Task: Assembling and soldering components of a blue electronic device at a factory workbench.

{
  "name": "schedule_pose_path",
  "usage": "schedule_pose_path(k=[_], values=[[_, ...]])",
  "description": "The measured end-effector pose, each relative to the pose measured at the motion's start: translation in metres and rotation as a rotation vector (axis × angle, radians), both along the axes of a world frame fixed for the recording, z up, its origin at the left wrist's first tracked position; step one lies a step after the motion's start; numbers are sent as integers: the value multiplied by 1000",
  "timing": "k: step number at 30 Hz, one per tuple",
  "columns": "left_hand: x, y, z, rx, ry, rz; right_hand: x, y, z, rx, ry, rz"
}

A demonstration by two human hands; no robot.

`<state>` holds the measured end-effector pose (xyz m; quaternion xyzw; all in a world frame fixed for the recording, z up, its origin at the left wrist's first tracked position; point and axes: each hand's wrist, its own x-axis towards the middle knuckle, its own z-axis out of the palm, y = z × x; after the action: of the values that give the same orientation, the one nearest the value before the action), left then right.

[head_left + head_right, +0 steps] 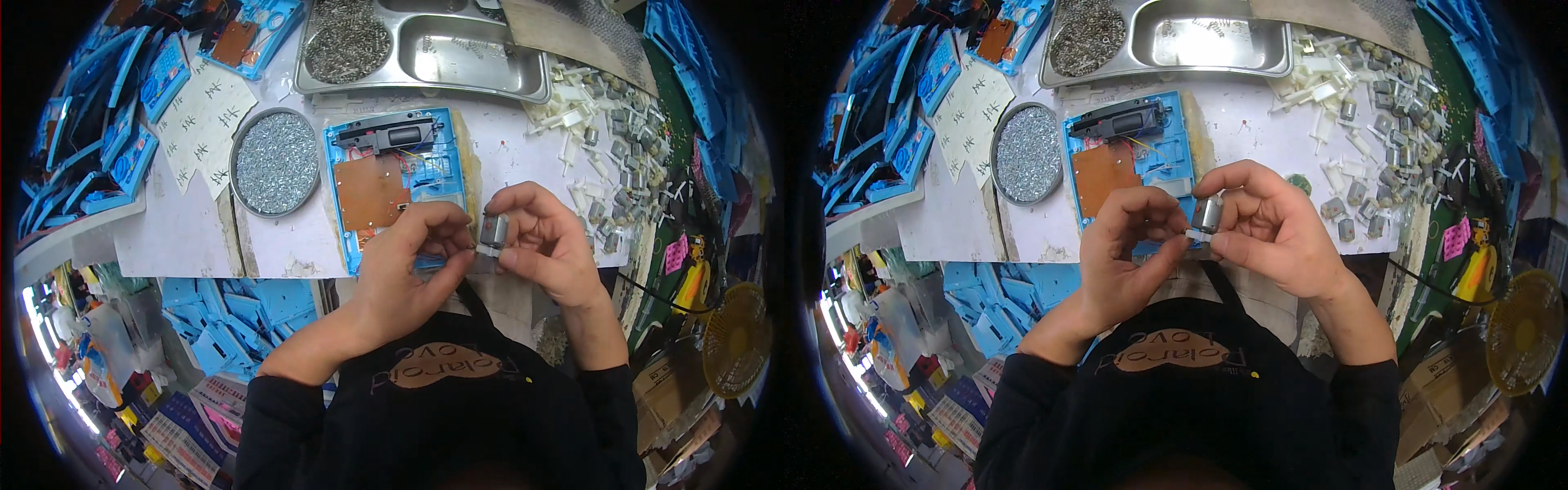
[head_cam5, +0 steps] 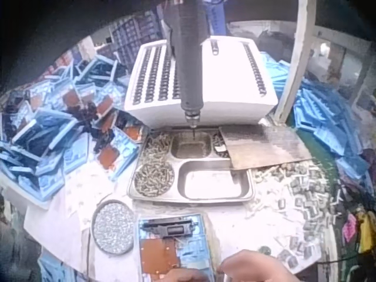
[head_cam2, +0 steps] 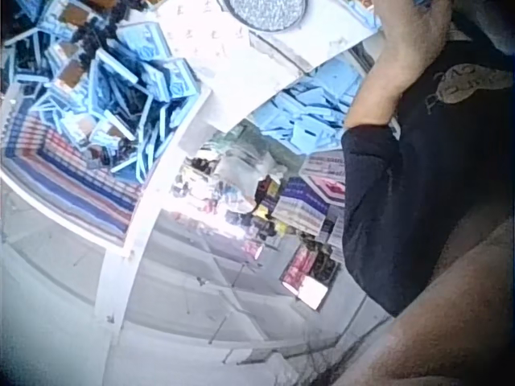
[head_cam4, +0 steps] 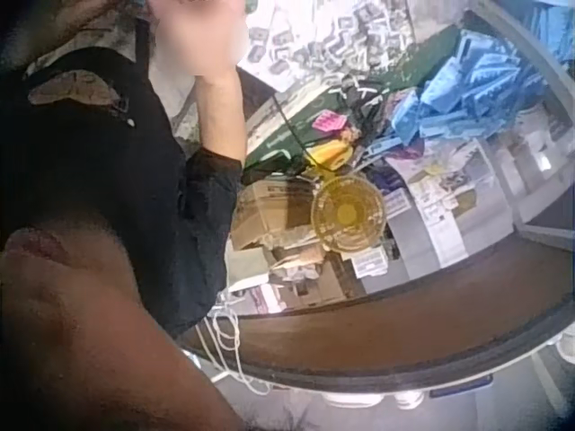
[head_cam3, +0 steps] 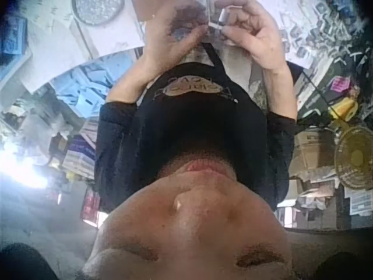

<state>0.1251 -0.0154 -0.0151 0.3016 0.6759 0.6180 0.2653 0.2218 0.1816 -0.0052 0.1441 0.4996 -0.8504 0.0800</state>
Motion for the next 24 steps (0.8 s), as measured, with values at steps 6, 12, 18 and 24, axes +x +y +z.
schedule_pose_path(k=[6, 12, 18, 24], values=[[-1, -2, 1, 2, -4, -21, -5, 4, 2, 94, -39, 81], [0, -9, -2, 50, -16, -35, -2, -3, 4, 631, 154, 95], [-13, -8, -2, 62, 580, -13, -16, -3, 11, 800, 229, -5], [-13, -9, -3, 109, 486, 58, -23, 0, 12, 1067, 617, 4]])
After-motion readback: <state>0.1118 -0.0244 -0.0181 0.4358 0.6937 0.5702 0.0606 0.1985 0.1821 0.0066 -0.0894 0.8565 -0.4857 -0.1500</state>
